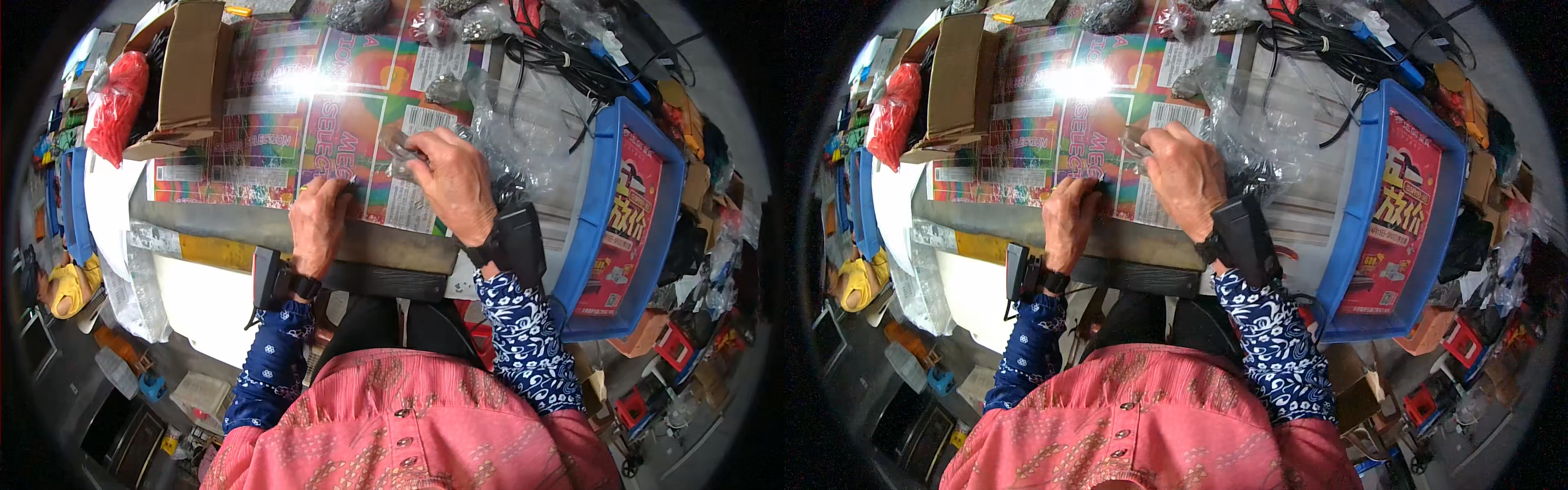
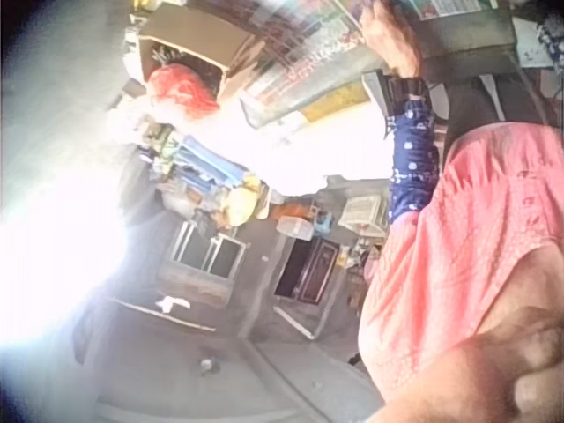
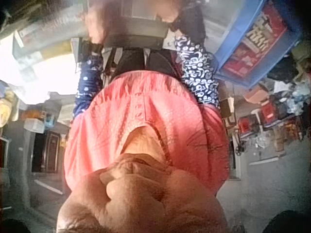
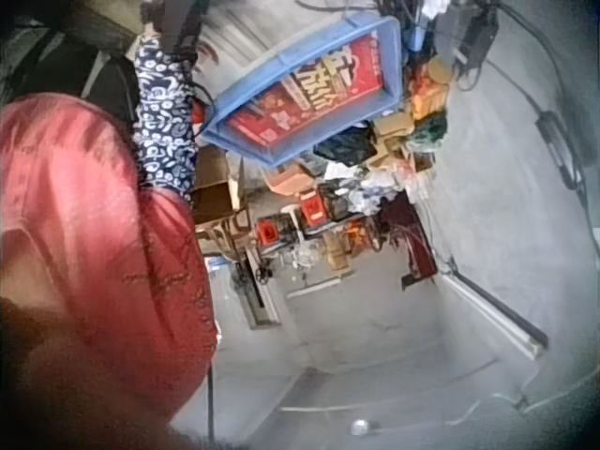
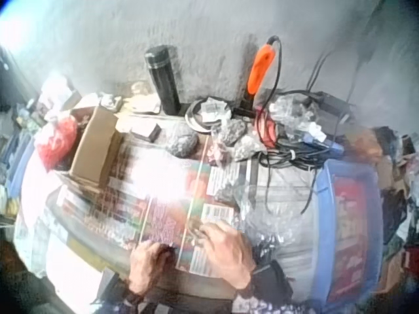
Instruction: The person opens a plastic bag of small metal connectors and uses pliers to crimp them onto the ends of short black wires. The person repeats this process for several wires, placing the finished pieces on the table.
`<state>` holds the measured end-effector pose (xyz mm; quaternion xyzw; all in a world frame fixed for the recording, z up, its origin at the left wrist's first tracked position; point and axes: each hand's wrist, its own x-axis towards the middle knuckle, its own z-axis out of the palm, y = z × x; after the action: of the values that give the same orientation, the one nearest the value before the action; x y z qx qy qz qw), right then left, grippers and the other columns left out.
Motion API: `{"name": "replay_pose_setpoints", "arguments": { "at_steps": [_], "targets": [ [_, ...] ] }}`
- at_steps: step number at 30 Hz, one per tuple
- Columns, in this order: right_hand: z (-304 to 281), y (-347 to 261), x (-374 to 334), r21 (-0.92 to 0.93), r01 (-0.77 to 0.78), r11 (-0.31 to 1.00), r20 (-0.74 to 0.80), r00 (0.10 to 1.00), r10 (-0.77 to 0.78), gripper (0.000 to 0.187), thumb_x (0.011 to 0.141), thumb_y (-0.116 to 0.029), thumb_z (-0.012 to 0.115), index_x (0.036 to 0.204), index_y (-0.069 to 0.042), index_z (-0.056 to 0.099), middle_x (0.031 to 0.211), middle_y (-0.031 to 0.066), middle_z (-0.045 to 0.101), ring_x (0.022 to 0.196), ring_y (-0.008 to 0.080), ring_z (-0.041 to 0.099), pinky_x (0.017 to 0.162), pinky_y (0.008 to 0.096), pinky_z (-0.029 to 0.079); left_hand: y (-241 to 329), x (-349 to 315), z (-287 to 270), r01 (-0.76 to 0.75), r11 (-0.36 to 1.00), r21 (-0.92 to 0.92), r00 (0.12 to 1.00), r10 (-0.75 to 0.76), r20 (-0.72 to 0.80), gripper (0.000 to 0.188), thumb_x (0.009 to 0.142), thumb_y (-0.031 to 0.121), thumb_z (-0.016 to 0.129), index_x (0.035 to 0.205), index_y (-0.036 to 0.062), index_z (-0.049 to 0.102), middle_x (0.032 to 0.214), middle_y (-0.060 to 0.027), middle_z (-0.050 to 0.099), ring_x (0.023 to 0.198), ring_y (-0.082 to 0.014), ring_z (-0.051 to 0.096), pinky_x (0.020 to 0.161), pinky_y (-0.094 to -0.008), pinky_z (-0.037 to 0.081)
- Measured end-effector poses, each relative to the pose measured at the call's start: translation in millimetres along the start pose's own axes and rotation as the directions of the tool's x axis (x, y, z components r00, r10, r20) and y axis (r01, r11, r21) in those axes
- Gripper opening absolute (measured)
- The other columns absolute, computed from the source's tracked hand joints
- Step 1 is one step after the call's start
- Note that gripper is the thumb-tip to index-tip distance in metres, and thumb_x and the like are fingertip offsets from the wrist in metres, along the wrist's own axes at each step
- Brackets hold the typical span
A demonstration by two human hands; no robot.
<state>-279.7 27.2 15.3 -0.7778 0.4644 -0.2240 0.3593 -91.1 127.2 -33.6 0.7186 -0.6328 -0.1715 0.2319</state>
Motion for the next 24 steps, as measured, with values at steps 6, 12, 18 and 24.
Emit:
{"name": "replay_pose_setpoints", "arguments": {
  "at_steps": [6,12,18,24],
  "targets": [
    [-7.9,4.3,-18.3,0.014,0.073,0.997,-0.016,0.997,-0.073,0.014,0.078,-0.001,0.066,0.090,0.001,0.059,0.085,0.0146,0.061,0.075,0.0312,0.064,0.065,0.0380,0.051,-0.8,4.3,3.9,-0.014,0.996,-0.090,1.000,0.014,-0.006,0.013,0.080,0.010,0.067,0.092,0.0082,0.064,0.082,-0.0126,0.059,0.078,-0.0353,0.058,0.066,-0.0442,0.046],
    [14.0,8.3,-59.7,-0.205,-0.048,0.978,0.184,0.979,0.087,0.019,0.081,0.002,0.061,0.099,0.000,0.059,0.088,0.0181,0.056,0.079,0.0407,0.059,0.065,0.0452,0.048,3.3,1.8,4.1,-0.020,0.997,-0.069,1.000,0.020,-0.001,0.015,0.080,0.003,0.065,0.094,0.0018,0.064,0.082,-0.0133,0.061,0.074,-0.0333,0.060,0.064,-0.0374,0.048],
    [31.3,28.2,-69.3,-0.155,-0.097,0.983,0.079,0.991,0.111,0.025,0.081,0.002,0.061,0.106,0.000,0.057,0.093,0.0191,0.055,0.079,0.0408,0.060,0.066,0.0455,0.048,2.6,0.6,2.2,0.068,0.985,-0.157,0.997,-0.064,0.033,0.015,0.081,0.002,0.067,0.095,-0.0001,0.065,0.081,-0.0120,0.063,0.072,-0.0249,0.063,0.065,-0.0319,0.049],
    [35.8,32.7,-70.2,-0.162,-0.040,0.986,0.026,0.999,0.045,0.028,0.079,0.002,0.063,0.107,-0.001,0.057,0.094,0.0181,0.055,0.081,0.0401,0.060,0.067,0.0449,0.049,3.2,-4.9,1.6,0.303,0.818,-0.489,0.953,-0.272,0.135,0.019,0.078,0.006,0.070,0.097,0.0006,0.068,0.083,-0.0140,0.066,0.074,-0.0246,0.065,0.068,-0.0315,0.051]
  ]
}}
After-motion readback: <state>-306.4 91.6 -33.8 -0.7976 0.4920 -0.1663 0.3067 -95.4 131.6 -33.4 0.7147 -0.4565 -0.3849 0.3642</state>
